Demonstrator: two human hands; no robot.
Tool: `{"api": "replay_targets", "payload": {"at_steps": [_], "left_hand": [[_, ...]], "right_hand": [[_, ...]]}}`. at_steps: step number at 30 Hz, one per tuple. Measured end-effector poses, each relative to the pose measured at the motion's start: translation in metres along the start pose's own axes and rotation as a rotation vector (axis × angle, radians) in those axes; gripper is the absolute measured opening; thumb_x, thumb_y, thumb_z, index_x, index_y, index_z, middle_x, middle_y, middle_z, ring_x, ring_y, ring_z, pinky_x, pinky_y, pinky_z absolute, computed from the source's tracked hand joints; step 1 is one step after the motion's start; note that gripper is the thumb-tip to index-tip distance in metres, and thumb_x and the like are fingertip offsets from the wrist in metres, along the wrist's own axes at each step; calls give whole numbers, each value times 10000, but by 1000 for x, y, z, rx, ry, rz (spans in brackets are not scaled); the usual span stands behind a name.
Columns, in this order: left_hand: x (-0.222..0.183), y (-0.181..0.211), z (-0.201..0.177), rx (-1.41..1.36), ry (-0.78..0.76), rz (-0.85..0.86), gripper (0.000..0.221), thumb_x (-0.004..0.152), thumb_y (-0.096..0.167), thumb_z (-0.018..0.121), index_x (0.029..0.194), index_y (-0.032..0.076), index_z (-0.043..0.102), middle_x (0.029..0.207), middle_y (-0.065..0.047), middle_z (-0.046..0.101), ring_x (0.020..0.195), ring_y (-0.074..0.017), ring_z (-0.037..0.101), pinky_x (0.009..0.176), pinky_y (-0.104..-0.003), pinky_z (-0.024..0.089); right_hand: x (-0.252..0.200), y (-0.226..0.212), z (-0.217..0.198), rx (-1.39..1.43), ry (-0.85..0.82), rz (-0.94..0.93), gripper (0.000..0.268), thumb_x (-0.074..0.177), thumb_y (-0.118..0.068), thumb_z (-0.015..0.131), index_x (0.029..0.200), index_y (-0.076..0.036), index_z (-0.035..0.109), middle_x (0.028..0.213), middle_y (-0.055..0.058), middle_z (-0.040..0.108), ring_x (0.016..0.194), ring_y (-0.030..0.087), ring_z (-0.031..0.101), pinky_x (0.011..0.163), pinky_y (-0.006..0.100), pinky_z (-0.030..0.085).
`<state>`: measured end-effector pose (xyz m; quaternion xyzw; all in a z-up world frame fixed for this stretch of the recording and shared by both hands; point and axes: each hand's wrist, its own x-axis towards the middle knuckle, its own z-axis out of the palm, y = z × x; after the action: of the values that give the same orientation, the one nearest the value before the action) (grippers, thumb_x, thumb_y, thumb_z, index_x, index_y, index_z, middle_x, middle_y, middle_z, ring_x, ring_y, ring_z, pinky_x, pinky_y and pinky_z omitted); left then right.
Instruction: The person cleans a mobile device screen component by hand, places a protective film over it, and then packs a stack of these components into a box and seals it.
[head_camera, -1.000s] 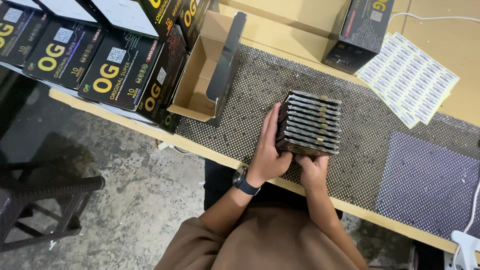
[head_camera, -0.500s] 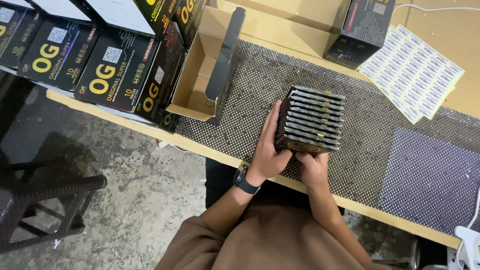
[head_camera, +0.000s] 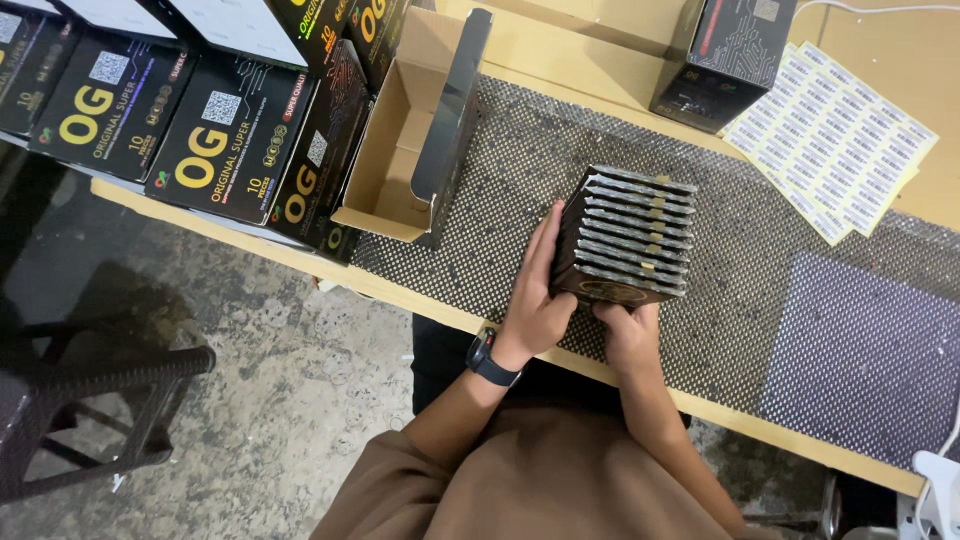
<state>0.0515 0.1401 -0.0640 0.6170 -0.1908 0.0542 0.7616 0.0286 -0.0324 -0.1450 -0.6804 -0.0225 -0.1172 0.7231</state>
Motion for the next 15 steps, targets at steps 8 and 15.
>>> {"api": "replay_targets", "payload": {"at_steps": [8, 15], "left_hand": [[0, -4, 2, -4, 35, 28, 949, 753, 66, 465, 1657, 49, 179, 1658, -300, 181, 1522, -548, 150, 1133, -730, 222], [0, -12, -1, 11, 34, 55, 953, 739, 149, 531, 1637, 17, 241, 1619, -272, 279, 1510, -461, 273, 1169, -654, 283]], "right_hand": [[1, -15, 10, -25, 42, 1, 523, 719, 56, 656, 1242, 59, 635, 1148, 129, 662, 1115, 220, 597, 1050, 472, 459], [5, -35, 5, -67, -51, -60, 587, 738, 92, 623, 1325, 89, 598, 1241, 264, 659, 1180, 335, 629, 1046, 537, 463]]}}
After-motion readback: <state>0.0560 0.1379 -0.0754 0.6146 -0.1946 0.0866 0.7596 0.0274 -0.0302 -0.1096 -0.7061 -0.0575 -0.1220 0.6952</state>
